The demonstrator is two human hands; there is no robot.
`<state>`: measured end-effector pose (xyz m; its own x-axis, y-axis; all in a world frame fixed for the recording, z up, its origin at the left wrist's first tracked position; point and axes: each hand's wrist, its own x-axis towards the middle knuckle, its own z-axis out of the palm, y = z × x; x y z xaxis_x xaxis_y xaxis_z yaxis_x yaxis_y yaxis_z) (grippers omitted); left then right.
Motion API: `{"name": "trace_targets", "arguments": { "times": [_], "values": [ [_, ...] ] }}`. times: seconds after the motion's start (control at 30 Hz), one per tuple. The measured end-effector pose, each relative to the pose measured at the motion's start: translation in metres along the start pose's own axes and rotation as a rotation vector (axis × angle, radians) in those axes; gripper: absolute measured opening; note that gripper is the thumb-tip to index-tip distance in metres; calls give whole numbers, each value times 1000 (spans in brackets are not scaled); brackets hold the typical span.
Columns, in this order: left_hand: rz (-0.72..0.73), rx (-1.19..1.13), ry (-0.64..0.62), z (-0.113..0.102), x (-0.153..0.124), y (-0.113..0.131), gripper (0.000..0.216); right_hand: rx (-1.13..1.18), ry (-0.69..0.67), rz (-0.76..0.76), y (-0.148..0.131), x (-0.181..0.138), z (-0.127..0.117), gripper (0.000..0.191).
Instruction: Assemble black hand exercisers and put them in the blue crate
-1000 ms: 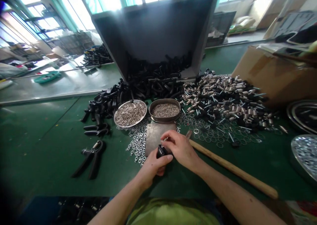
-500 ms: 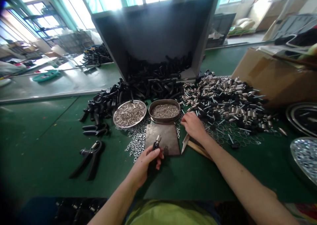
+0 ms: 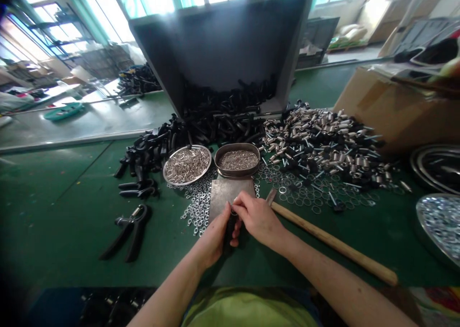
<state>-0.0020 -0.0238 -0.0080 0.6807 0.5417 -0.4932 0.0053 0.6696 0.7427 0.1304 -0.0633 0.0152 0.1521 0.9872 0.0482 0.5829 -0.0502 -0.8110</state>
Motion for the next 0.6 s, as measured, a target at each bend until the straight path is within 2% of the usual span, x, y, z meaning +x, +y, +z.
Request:
{"name": "trace_targets", "arguments": {
  "times": [0.23,0.6],
  "values": [
    [4,48,11,0,-3,-2,51,-108,64,-97,1,-7,3,12],
    [23,111,-15,-3,0,-8,46,-131,-36,-79,6,-8,-5,15]
  ]
}}
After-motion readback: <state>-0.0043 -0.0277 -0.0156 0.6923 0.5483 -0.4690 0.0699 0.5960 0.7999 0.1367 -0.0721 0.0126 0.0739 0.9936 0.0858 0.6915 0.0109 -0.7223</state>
